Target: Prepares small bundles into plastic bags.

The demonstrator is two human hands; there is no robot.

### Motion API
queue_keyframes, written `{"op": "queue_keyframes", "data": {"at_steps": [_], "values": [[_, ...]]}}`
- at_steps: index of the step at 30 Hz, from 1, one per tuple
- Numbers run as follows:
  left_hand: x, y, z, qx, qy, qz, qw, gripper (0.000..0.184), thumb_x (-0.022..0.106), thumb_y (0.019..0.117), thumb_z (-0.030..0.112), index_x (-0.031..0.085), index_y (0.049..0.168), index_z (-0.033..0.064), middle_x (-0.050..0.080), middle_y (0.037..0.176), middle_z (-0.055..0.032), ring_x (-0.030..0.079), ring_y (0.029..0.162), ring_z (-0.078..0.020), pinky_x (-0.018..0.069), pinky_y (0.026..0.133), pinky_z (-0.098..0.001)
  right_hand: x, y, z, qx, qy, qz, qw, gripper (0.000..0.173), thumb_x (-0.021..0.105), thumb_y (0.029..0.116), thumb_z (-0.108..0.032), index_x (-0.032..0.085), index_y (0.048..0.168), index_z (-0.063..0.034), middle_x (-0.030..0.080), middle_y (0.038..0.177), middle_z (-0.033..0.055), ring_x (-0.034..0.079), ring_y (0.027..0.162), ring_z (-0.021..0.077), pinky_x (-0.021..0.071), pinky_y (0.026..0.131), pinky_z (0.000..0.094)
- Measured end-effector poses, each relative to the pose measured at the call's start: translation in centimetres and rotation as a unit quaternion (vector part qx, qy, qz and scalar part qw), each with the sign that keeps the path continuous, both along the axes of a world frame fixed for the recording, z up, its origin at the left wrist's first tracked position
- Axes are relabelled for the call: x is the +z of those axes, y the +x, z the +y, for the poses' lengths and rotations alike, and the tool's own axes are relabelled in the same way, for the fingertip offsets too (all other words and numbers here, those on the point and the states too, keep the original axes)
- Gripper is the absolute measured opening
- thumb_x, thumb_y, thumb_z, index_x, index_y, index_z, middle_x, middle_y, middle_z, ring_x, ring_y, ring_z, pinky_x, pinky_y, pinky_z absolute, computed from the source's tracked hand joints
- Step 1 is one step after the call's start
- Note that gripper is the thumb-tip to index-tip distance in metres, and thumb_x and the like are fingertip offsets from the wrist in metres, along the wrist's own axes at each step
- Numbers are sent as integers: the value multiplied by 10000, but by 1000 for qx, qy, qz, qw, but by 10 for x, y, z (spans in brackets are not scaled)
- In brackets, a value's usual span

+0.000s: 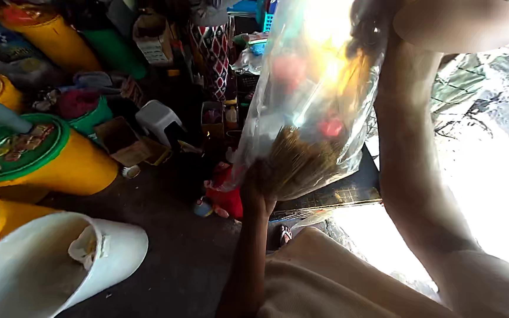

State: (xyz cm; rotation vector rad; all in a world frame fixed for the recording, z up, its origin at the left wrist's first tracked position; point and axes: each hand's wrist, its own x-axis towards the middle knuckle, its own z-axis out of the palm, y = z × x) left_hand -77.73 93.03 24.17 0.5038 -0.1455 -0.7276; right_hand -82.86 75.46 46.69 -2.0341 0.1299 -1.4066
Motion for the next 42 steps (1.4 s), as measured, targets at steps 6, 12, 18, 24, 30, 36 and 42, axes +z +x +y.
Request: {"op": "queue_keyframes", "data": {"at_steps": [6, 12, 18, 24, 30, 36, 42], "values": [[-55, -4, 20, -6, 41, -44, 998, 358, 403, 1087, 281, 714, 1038, 109, 757, 968, -64, 734, 919, -165, 623, 842, -382, -183, -143, 17, -69, 347, 49, 934, 637, 510, 982, -648, 442, 1441, -211, 640, 1262, -58, 654, 1110, 124, 589, 916, 372], [-81, -39, 16, -36, 94, -54, 993, 254, 715, 931, 373, 735, 1019, 135, 759, 933, -36, 737, 894, -147, 622, 845, -382, -197, -132, 60, -1, 503, 108, 857, 197, 590, 970, -179, 623, 1164, -189, 718, 950, -46, 689, 846, 65, 602, 773, 297], [-89, -63, 19, -126, 125, 54, 983, 164, 564, 1010, 159, 670, 1096, 68, 729, 1003, -78, 711, 969, -196, 586, 926, -443, -211, -132, 46, 2, 476, 8, 880, 242, 441, 1092, -385, 633, 1150, -250, 717, 958, -85, 697, 869, 42, 612, 789, 273], [-97, -39, -39, -383, 139, -112, 906, 809, 816, 851, 348, 406, 1523, 164, 657, 1284, -11, 670, 1089, -126, 581, 932, -334, -229, -142, -11, -11, 542, -80, 836, 354, 262, 1108, -248, 614, 1084, -214, 732, 916, -69, 708, 868, 36, 617, 794, 266], [-93, -85, -110, -288, 238, -165, 913, 511, 767, 902, 252, 558, 1288, -9, 705, 1056, -122, 703, 934, -188, 615, 836, -366, -252, -206, -84, -29, 493, 19, 869, 676, 317, 997, -730, 494, 1419, -232, 660, 1253, -36, 640, 1143, 95, 570, 964, 377], [-103, -105, -160, -177, 312, -350, 865, 430, 741, 878, 340, 641, 1167, 38, 627, 1142, -89, 642, 1015, -159, 589, 859, -338, -229, -243, -98, -102, 385, 165, 902, 1021, 861, 794, -396, 247, 1573, -151, 613, 1349, 32, 638, 1190, 132, 585, 990, 355], [-100, -127, -181, -159, 458, -359, 798, 613, 656, 947, 58, 392, 1481, -90, 557, 1400, -215, 569, 1261, -183, 470, 1081, -330, -250, -210, -123, -260, -25, 421, 869, 337, 682, 915, -188, 732, 1239, -268, 692, 1138, 89, 650, 1058, 315, 533, 853, 536]]}}
